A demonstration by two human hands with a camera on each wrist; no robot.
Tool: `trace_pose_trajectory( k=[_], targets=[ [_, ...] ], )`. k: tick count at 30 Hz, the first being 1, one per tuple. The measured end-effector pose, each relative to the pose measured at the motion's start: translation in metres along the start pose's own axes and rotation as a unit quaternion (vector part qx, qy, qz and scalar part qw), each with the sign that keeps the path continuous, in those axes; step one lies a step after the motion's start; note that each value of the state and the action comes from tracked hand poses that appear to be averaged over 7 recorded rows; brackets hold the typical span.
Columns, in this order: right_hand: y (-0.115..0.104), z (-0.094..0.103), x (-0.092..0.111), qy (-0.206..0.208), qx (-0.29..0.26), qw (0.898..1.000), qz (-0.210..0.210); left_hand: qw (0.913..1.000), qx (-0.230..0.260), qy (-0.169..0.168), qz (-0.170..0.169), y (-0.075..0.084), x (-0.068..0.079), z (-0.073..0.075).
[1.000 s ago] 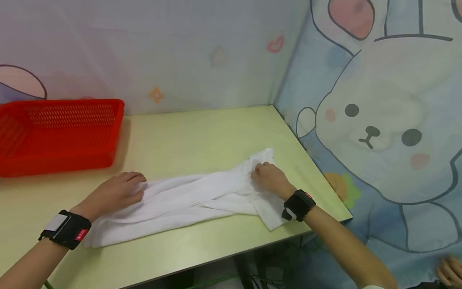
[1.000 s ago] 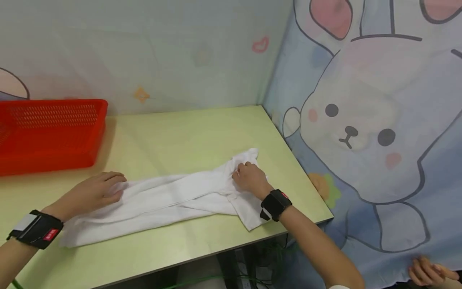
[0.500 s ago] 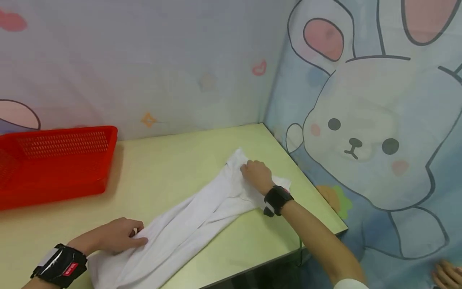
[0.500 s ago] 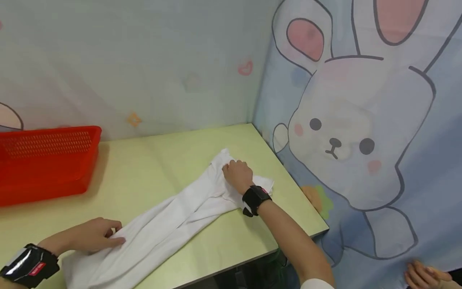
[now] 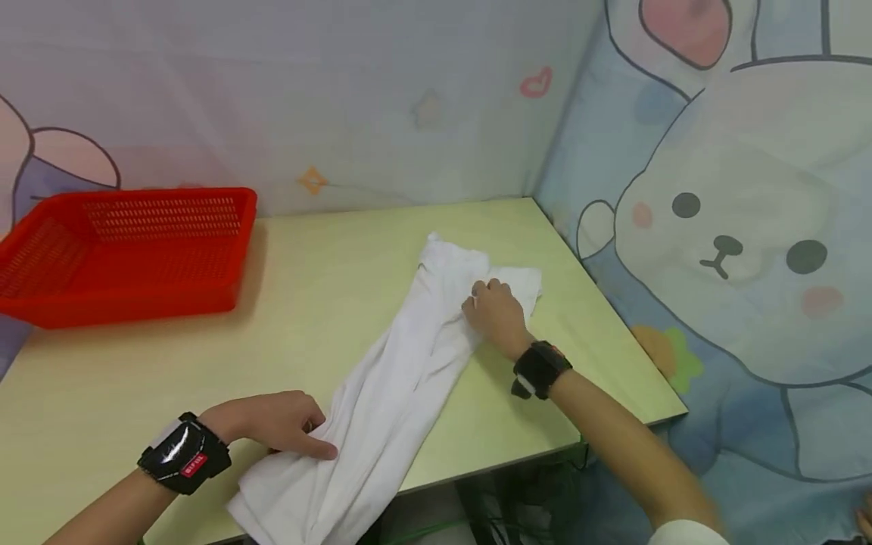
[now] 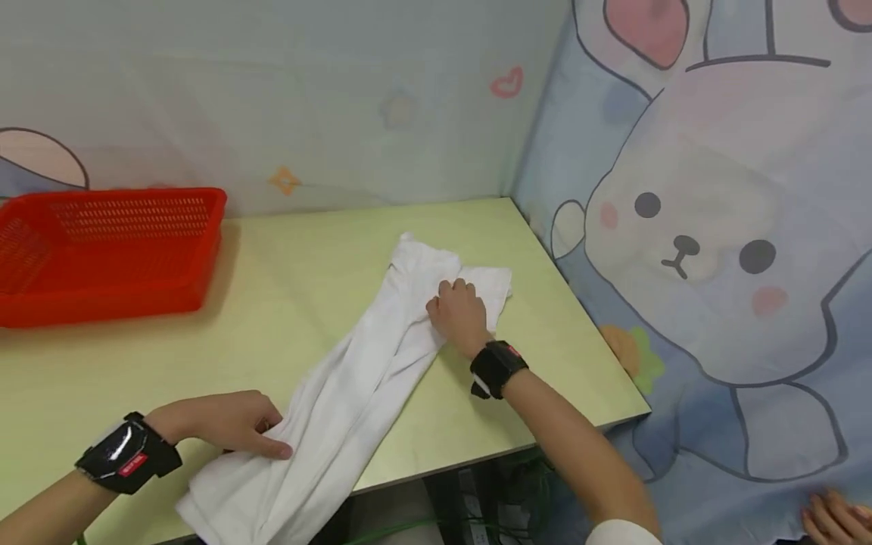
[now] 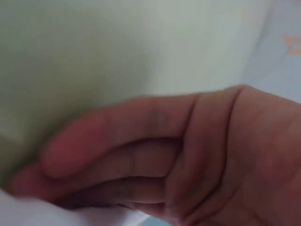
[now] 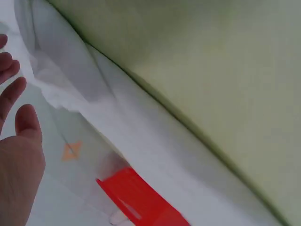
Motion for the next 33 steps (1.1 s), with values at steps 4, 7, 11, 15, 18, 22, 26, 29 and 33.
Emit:
trace_pose_trajectory(
  k=[4,7,11,15,18,22,26,29,33],
  targets=[
    [-0.035,-0.010,0.019,-0.039,0.043,0.998,-0.014,0.9997,0.014,0.002,-0.018,0.009,-0.006,-0.008],
    [-0.054,-0.014,0.014,-0.067,0.015,0.998,0.003,0.9994,0.019,0.008,-0.026,0.015,-0.009,-0.006],
    [-0.060,-0.022,-0.007,-0.093,-0.055,0.992,0.066,0.9987,0.045,-0.014,-0.017,0.021,-0.012,-0.011],
    [-0.046,-0.038,-0.025,-0.150,-0.093,0.978,0.109,0.9975,0.067,-0.025,-0.001,0.026,-0.017,-0.016],
    [-0.035,-0.044,-0.029,-0.162,-0.052,0.979,0.112,0.9981,0.060,-0.017,-0.004,0.032,-0.021,-0.020],
    [-0.034,-0.040,-0.023,-0.097,0.017,0.987,0.125,0.9995,0.028,0.003,-0.010,0.039,-0.022,-0.025],
    [-0.044,-0.037,-0.012,-0.033,-0.008,0.992,0.121,0.9996,0.009,0.025,-0.013,0.041,-0.022,-0.034],
    [-0.058,-0.043,-0.009,-0.062,-0.069,0.989,0.112,0.9992,0.027,0.026,-0.015,0.041,-0.022,-0.036],
    [-0.062,-0.040,-0.013,-0.076,-0.125,0.985,0.093,0.9965,0.082,-0.006,-0.015,0.038,-0.020,-0.034]
  ],
)
Point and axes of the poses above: each hand's wrist, its own x-axis away from the middle knuckle, its own z-axis out of the back of the hand, y = z × x, the point moved 5 cm from there along -x, towards the middle knuckle, and after that the axes turned 15 degrees about z, right-handed, at the moved point
